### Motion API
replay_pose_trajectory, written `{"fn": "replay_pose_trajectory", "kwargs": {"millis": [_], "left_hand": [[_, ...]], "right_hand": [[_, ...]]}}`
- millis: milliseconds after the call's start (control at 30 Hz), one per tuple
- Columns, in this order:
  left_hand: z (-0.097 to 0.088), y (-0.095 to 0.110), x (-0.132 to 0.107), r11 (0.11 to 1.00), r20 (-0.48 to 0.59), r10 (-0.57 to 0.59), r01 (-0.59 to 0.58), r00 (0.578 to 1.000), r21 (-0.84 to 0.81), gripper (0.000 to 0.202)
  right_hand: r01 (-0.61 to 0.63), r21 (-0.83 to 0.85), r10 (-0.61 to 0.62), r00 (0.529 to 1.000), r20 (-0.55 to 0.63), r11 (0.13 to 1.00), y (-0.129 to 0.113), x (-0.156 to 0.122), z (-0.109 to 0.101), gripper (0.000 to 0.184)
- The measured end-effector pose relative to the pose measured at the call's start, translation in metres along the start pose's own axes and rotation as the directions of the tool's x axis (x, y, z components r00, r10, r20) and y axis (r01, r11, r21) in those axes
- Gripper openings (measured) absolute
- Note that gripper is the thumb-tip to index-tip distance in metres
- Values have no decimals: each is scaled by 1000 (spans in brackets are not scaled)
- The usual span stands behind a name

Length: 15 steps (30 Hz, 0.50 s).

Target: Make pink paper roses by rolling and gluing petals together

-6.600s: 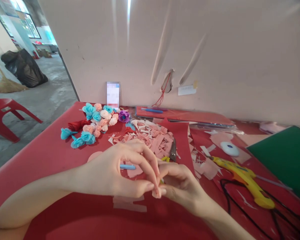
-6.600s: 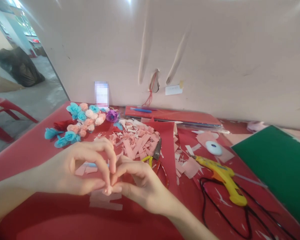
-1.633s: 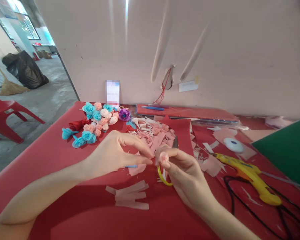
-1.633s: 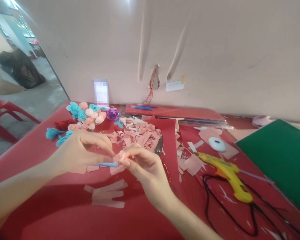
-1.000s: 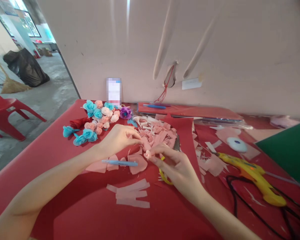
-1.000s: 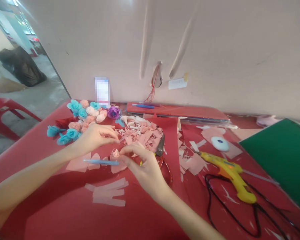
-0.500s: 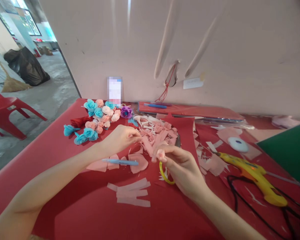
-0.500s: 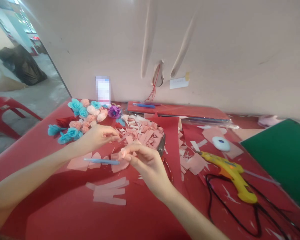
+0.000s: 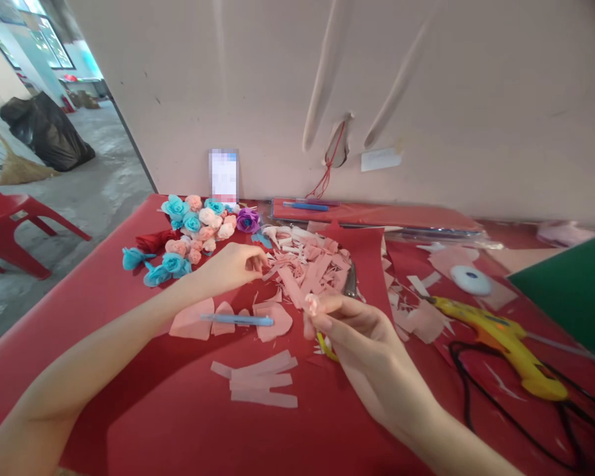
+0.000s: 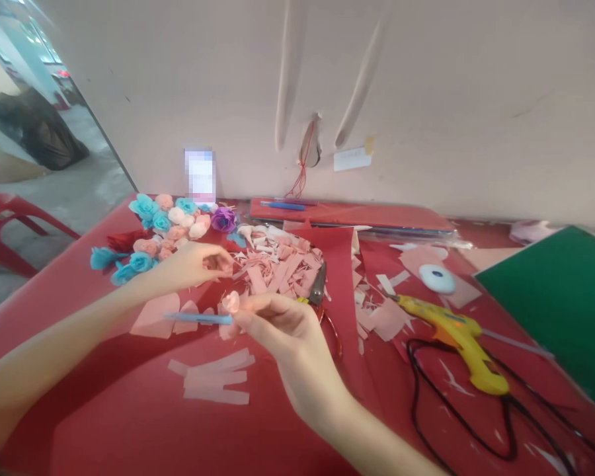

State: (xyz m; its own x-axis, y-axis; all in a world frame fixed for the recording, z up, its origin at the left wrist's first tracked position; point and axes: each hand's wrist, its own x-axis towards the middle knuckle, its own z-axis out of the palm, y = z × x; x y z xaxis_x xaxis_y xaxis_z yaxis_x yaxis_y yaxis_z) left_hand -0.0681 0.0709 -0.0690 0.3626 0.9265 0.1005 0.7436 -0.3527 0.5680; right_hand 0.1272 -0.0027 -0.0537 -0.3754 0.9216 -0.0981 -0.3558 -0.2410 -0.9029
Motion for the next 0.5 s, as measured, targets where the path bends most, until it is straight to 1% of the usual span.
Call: {"fn": "replay_pose_trajectory", "kwargs": {"millis": [100,167,200,233,267,300,333,367,400,433,467,500], "left_hand": [[-1,1,-1,1000,4,12,-13,1000,14,22],[-3,6,-2,1000,-24,22,-22,999,8,15],[-4,10,-4,999,-52,40,-40,998,3,16],[-6,15,-6,997,-94,74,-74,993,3,22],[-8,21,-9,993,-151,120,-119,981,13,23],[-11,27,-13,973,-234,230,-225,945,49,18],[-14,33,-18,940,-326,342,-325,881,107,12],[-17,39,-24,899,-398,437,-401,807,176,9],[-19,45,-30,845,-448,535,-470,717,257,8],[-22,50,-37,801,-466,599,-494,651,339,10],[-23,55,-44,767,-458,641,-495,616,408,10],[-24,59,-51,735,-462,678,-497,572,462,10]], "right_hand": [[0,-8,0,1000,-25,1000,0,-3,2,6],[-17,0,17,999,-31,1000,0,-5,3,7],[-27,15,27,999,-31,1000,0,-6,3,7],[-37,34,38,999,-26,999,-1,-7,4,7],[-48,54,49,999,-21,997,-1,-8,5,7],[-60,75,61,998,-17,995,-2,-9,6,8],[-72,96,74,997,-14,993,-3,-9,8,9],[-87,113,89,996,-14,990,-4,-10,9,11],[-103,124,105,994,-14,987,-4,-10,10,13],[-121,129,125,992,-17,984,-5,-11,11,15],[-142,131,146,989,-23,981,-5,-11,12,17],[-162,132,167,986,-26,978,-5,-12,12,18]]}}
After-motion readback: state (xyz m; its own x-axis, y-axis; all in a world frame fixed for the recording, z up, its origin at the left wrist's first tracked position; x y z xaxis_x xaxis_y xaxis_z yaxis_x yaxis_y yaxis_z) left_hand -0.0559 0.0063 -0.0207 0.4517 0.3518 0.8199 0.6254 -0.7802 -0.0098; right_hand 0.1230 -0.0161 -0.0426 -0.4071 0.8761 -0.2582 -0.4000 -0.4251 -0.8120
